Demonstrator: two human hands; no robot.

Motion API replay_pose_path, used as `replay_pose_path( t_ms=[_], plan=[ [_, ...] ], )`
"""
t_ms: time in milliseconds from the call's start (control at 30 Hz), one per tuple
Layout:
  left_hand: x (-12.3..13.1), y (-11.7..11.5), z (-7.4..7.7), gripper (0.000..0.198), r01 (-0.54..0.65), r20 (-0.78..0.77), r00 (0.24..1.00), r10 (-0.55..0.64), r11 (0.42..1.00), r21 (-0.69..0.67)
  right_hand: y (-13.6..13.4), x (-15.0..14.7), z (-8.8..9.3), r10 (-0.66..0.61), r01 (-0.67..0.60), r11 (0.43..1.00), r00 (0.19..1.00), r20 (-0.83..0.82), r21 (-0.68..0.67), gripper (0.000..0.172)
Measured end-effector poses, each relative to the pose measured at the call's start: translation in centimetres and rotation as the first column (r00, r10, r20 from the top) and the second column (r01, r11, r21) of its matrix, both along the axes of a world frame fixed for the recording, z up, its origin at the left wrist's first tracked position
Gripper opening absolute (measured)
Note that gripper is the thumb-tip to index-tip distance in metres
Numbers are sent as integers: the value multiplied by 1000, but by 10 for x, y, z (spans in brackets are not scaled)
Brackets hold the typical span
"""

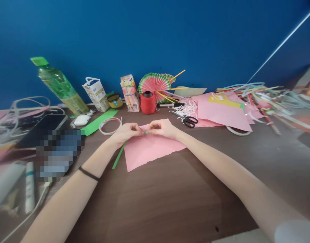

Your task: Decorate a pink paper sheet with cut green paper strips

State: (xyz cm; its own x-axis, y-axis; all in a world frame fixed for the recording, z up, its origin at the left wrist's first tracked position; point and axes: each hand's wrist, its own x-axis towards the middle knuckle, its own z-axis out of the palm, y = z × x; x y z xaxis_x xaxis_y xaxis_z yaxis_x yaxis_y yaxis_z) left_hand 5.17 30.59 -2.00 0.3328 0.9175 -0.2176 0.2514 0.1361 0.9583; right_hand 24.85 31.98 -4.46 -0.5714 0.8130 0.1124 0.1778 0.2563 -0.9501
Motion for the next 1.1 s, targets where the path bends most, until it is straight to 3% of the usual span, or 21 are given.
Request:
replay_pose_path(
  t_ms=[933,1100],
  plan=[
    [3,-1,-9,21,-69,-9,998,69,996,64,-3,-1,4,-20,20,999,1000,-13,-31,12],
    [3,0,-12,18,-45,-47,998,51,992,121,-4,-4,1,-10,6,997,998,57,78,21]
  ],
)
